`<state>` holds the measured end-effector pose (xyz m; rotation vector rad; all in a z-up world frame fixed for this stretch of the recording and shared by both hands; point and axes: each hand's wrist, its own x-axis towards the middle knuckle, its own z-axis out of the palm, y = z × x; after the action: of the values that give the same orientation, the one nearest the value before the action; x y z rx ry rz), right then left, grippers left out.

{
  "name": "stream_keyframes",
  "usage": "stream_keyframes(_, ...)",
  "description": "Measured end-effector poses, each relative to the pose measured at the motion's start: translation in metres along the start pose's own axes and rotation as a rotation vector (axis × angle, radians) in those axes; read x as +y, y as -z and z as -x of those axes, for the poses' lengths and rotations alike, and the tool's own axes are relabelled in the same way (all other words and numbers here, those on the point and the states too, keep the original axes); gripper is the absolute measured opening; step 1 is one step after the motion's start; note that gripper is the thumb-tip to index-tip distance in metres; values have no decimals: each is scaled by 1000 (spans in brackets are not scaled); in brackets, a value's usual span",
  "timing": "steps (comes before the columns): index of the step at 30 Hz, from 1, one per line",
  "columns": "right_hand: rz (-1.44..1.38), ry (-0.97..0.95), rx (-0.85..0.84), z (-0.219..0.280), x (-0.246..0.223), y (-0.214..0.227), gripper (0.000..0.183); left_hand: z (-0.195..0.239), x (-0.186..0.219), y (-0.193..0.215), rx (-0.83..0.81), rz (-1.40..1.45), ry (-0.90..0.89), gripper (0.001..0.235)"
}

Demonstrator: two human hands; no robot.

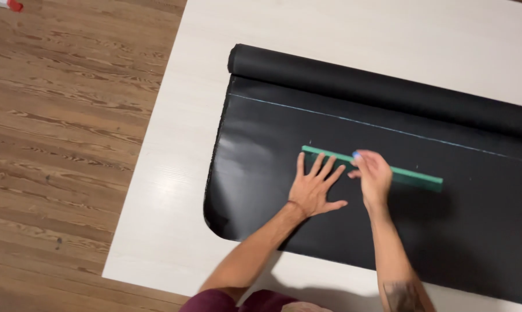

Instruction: Marking a large roll of black leather with a ruler and chalk for cutting

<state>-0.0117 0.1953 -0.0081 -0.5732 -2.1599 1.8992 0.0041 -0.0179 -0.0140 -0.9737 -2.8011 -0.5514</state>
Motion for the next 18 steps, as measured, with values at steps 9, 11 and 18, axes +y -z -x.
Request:
stream_keyframes(9, 814, 478, -61, 79, 5, 59, 6, 62, -99, 68, -14, -116, 32, 107)
stream_keyframes(11, 801, 502, -79, 83, 0, 34, 5, 69, -117, 75, -15, -129, 42, 108)
stream_keyframes(18, 900, 701, -157, 83, 8, -36, 7, 86, -171, 101, -22, -198, 130, 105)
